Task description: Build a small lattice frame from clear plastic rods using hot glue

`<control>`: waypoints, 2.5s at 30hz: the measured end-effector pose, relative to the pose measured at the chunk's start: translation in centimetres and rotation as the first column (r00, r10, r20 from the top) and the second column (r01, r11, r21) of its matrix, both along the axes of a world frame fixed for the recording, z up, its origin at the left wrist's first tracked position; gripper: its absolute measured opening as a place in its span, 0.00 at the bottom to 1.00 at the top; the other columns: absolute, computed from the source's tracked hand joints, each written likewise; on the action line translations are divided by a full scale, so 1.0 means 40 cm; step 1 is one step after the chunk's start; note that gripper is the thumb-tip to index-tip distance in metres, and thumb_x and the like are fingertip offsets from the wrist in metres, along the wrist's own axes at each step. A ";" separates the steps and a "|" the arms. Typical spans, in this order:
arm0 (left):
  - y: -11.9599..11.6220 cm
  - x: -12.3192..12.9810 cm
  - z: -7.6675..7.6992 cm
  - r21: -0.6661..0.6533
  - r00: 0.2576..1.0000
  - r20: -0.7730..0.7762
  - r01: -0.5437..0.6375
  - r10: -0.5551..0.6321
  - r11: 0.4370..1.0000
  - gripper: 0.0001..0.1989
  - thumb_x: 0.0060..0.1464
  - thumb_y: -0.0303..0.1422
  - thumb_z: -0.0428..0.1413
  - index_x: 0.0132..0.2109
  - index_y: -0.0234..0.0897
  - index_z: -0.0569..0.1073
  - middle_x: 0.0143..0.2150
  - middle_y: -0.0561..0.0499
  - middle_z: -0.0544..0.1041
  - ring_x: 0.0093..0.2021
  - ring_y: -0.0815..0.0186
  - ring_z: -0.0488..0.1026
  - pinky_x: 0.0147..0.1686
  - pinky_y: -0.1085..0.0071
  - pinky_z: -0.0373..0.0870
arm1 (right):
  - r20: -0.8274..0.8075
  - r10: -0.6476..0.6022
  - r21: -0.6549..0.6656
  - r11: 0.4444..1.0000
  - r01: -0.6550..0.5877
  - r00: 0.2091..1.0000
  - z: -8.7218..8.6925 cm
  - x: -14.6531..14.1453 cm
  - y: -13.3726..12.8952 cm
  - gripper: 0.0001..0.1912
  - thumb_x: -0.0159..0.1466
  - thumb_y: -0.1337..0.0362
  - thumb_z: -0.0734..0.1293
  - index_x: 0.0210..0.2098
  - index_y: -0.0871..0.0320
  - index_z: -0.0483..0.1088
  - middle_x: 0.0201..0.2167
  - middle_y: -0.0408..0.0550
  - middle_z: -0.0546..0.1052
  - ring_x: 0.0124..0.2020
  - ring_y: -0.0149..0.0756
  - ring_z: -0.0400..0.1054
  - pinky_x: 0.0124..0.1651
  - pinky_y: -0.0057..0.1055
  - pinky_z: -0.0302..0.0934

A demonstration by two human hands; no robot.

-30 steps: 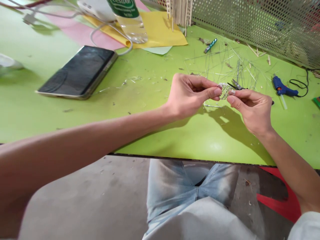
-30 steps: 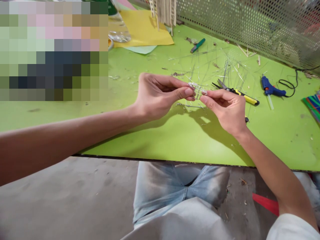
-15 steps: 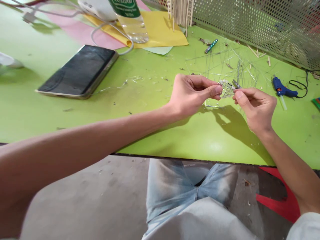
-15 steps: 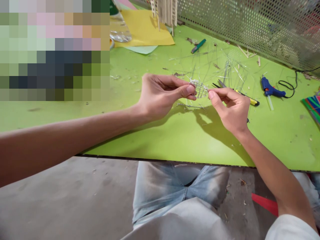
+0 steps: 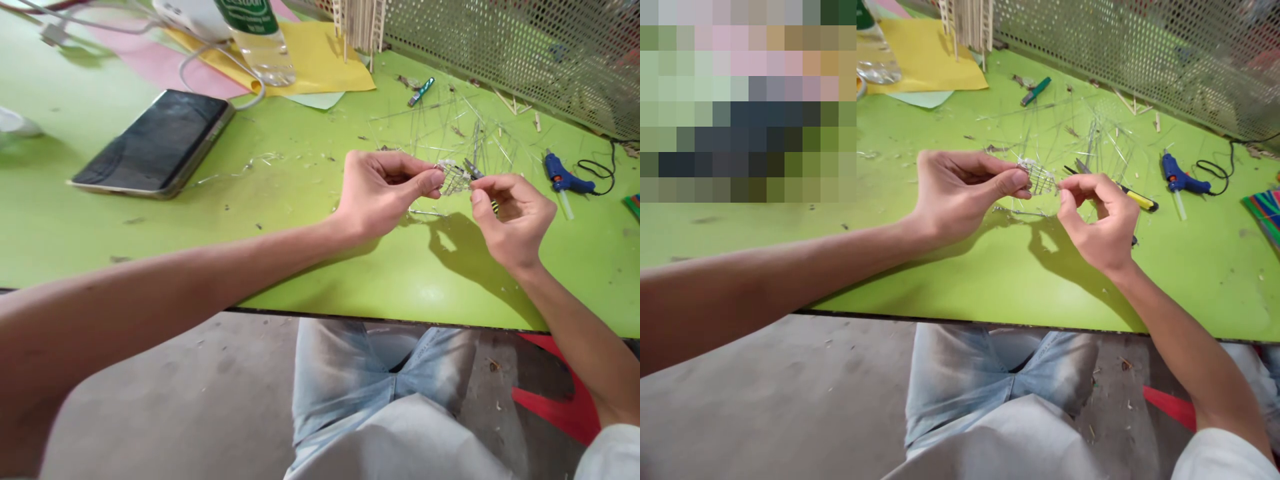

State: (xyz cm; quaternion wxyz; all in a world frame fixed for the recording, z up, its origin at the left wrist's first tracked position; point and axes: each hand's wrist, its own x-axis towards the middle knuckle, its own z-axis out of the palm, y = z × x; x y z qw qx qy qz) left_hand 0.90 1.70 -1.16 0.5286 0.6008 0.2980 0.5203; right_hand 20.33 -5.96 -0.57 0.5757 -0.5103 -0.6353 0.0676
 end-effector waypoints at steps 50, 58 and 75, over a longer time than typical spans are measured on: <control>-0.007 0.001 -0.037 0.253 0.997 -0.059 -0.035 0.052 0.967 0.08 0.60 0.42 0.74 0.36 0.47 0.88 0.37 0.50 0.90 0.38 0.55 0.88 0.42 0.55 0.92 | 0.236 -0.168 -0.077 0.979 0.190 0.957 0.005 -0.006 -0.016 0.14 0.71 0.50 0.79 0.37 0.52 0.81 0.30 0.43 0.84 0.29 0.37 0.74 0.38 0.39 0.73; -0.028 0.000 -0.025 0.192 0.997 -0.059 -0.045 0.058 0.980 0.08 0.61 0.41 0.73 0.35 0.45 0.88 0.37 0.49 0.90 0.39 0.56 0.89 0.44 0.59 0.93 | 0.404 -0.142 0.013 0.989 0.150 0.904 0.005 0.008 -0.018 0.11 0.73 0.52 0.77 0.36 0.47 0.79 0.33 0.48 0.83 0.37 0.47 0.78 0.50 0.50 0.77; -0.004 0.010 -0.043 0.299 0.996 -0.035 -0.065 0.079 0.952 0.08 0.61 0.43 0.73 0.35 0.47 0.87 0.37 0.51 0.90 0.35 0.57 0.86 0.41 0.53 0.91 | 0.079 -0.153 -0.115 0.980 0.161 0.985 -0.003 -0.021 -0.004 0.16 0.70 0.49 0.81 0.36 0.53 0.79 0.30 0.42 0.82 0.30 0.34 0.75 0.35 0.34 0.74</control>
